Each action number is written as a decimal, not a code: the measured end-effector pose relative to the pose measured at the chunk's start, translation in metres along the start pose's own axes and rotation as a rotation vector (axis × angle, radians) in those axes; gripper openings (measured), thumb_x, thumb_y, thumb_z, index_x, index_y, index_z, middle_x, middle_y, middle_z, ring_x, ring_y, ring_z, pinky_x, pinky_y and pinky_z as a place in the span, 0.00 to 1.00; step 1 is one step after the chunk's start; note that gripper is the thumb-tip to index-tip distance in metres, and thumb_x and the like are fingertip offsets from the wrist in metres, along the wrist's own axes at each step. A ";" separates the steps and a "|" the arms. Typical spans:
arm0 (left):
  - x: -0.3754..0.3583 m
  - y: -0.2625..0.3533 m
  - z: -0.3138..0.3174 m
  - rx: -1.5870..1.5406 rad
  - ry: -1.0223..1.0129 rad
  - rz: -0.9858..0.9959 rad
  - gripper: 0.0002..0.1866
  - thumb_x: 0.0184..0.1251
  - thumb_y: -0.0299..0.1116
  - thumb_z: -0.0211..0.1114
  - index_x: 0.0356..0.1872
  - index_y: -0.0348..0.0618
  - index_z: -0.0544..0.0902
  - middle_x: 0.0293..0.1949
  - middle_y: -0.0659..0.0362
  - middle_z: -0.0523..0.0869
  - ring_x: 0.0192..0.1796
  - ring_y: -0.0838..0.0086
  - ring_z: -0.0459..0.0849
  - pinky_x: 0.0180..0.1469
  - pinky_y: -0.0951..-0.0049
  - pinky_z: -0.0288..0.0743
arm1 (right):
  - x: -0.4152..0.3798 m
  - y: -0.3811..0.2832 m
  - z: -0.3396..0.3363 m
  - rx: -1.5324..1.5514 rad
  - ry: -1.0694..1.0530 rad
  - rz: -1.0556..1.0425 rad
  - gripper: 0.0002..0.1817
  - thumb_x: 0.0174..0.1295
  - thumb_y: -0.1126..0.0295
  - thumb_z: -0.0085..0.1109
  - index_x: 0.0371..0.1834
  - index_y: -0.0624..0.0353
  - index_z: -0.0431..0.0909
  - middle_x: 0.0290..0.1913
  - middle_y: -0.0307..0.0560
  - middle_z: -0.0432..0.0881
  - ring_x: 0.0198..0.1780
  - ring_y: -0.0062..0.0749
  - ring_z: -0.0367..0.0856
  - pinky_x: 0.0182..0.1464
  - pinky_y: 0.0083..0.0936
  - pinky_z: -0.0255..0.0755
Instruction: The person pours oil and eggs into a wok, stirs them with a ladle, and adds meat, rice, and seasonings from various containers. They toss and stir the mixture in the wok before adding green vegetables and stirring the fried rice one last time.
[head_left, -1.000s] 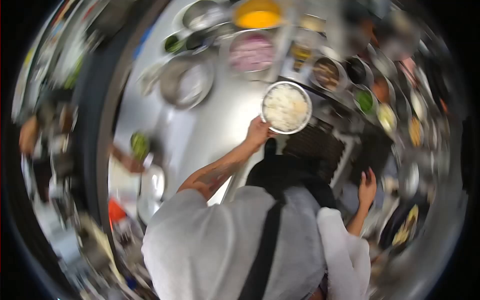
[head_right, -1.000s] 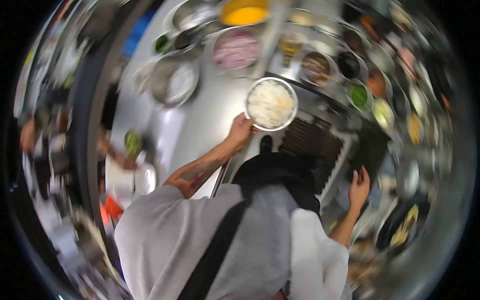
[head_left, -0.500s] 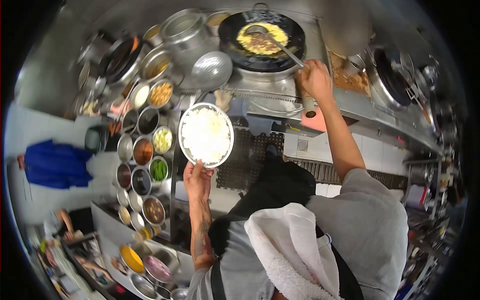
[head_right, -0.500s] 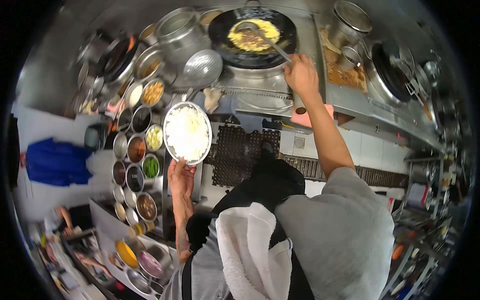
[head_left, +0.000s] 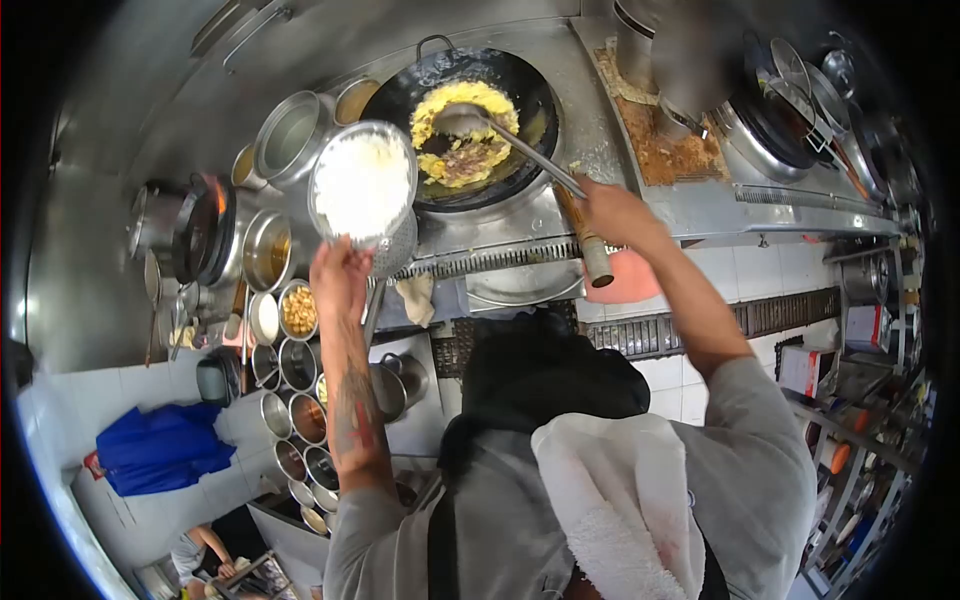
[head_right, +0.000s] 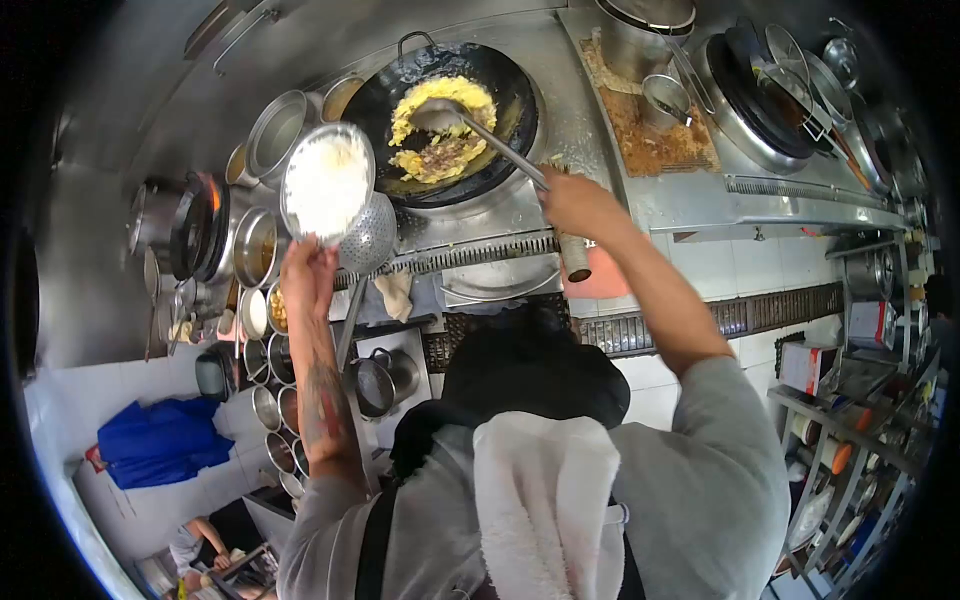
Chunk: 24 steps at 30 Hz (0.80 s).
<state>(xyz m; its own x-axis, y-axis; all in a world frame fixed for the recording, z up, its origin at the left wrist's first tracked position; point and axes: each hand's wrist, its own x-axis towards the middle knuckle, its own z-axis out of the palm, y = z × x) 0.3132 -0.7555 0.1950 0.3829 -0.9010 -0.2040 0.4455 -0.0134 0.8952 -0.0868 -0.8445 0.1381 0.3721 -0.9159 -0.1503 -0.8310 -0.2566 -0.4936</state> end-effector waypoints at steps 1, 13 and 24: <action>0.027 0.001 0.013 -0.002 0.023 0.007 0.06 0.70 0.22 0.60 0.44 0.33 0.76 0.35 0.53 0.84 0.32 0.66 0.85 0.34 0.74 0.80 | 0.021 -0.012 0.016 0.014 0.106 0.080 0.24 0.71 0.61 0.46 0.66 0.62 0.70 0.44 0.67 0.84 0.46 0.58 0.85 0.51 0.50 0.76; 0.301 -0.039 0.078 1.613 -0.263 1.042 0.10 0.65 0.29 0.57 0.38 0.34 0.83 0.37 0.35 0.86 0.35 0.55 0.91 0.36 0.60 0.84 | -0.046 -0.063 -0.020 0.510 -0.016 0.371 0.22 0.76 0.60 0.49 0.66 0.63 0.71 0.21 0.41 0.74 0.17 0.24 0.70 0.20 0.26 0.67; 0.364 -0.068 0.091 1.977 -0.157 0.596 0.16 0.57 0.38 0.59 0.33 0.34 0.86 0.37 0.39 0.88 0.42 0.56 0.90 0.41 0.62 0.84 | -0.069 -0.100 -0.056 0.516 0.397 0.180 0.26 0.77 0.62 0.46 0.77 0.45 0.61 0.19 0.45 0.76 0.17 0.31 0.74 0.25 0.29 0.70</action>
<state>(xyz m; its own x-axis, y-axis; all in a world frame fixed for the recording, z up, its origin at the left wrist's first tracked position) 0.3485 -1.1222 0.0965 0.0144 -0.9900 0.1405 -0.9994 -0.0186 -0.0290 -0.0525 -0.7732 0.2461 -0.0159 -0.9998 0.0087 -0.5249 0.0009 -0.8512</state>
